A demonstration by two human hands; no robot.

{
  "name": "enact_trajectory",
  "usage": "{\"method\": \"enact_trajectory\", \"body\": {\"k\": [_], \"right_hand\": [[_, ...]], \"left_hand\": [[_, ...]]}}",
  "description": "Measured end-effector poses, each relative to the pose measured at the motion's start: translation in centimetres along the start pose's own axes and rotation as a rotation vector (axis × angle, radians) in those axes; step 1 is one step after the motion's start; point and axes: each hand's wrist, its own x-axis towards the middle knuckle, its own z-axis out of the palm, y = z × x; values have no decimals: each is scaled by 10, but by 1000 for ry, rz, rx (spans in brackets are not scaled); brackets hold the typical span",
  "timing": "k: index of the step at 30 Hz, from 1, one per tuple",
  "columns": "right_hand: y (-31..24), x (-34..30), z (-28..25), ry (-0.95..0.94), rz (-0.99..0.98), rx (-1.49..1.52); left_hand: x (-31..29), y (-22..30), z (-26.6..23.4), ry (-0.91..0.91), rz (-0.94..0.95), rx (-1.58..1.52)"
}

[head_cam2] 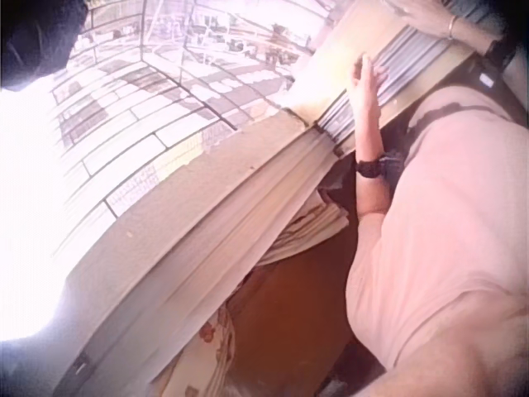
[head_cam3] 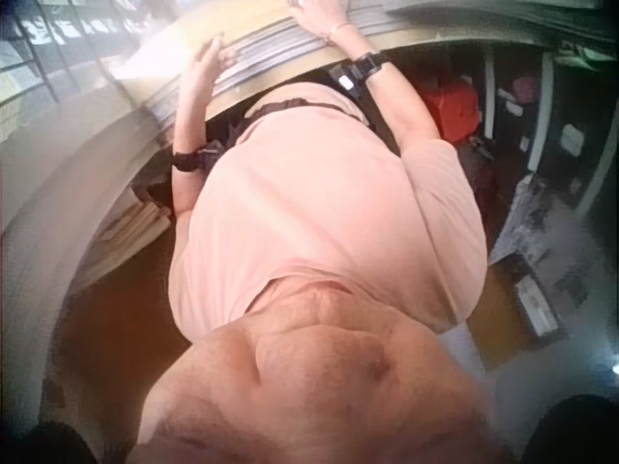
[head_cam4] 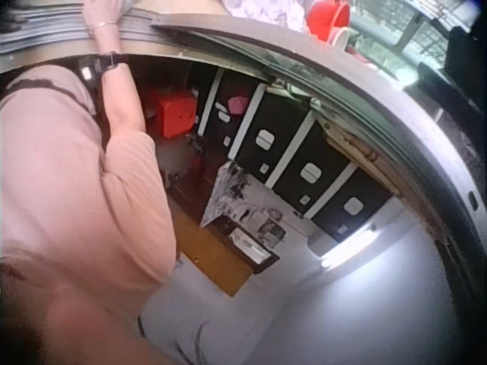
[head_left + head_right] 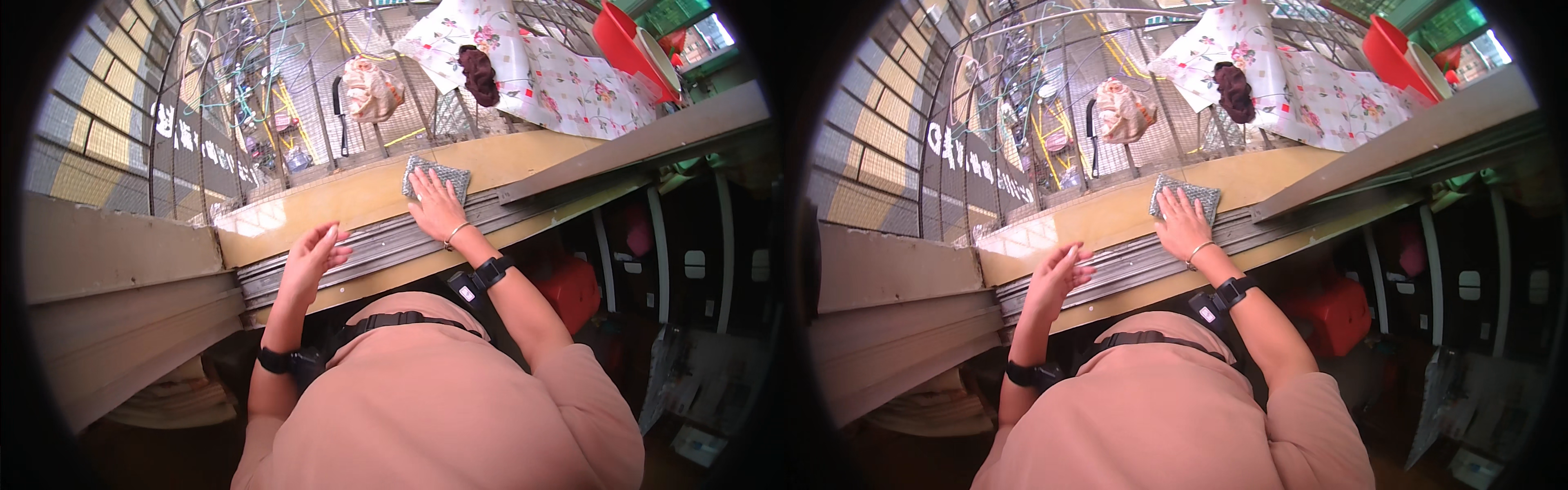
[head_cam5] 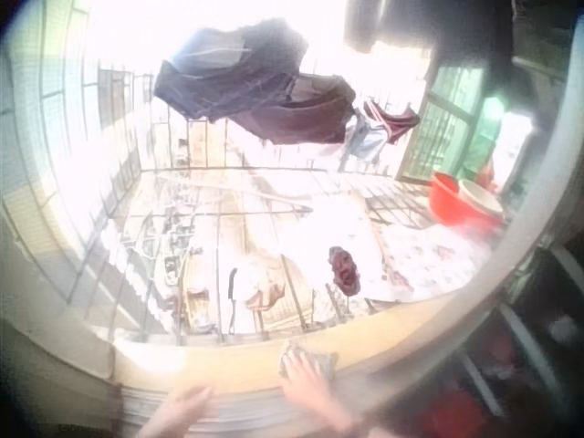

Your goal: Cleaning a window track using a scouring pad and a knife.

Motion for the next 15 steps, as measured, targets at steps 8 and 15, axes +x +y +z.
{"method": "enact_trajectory", "body": {"k": [8, 15], "right_hand": [[19, 2, 0, 48, 22, -34], [19, 3, 0, 59, 18, -17]], "left_hand": [[75, -1, -30, 167, -93, -786], [84, 10, -45, 94, -46, -1149]]}}
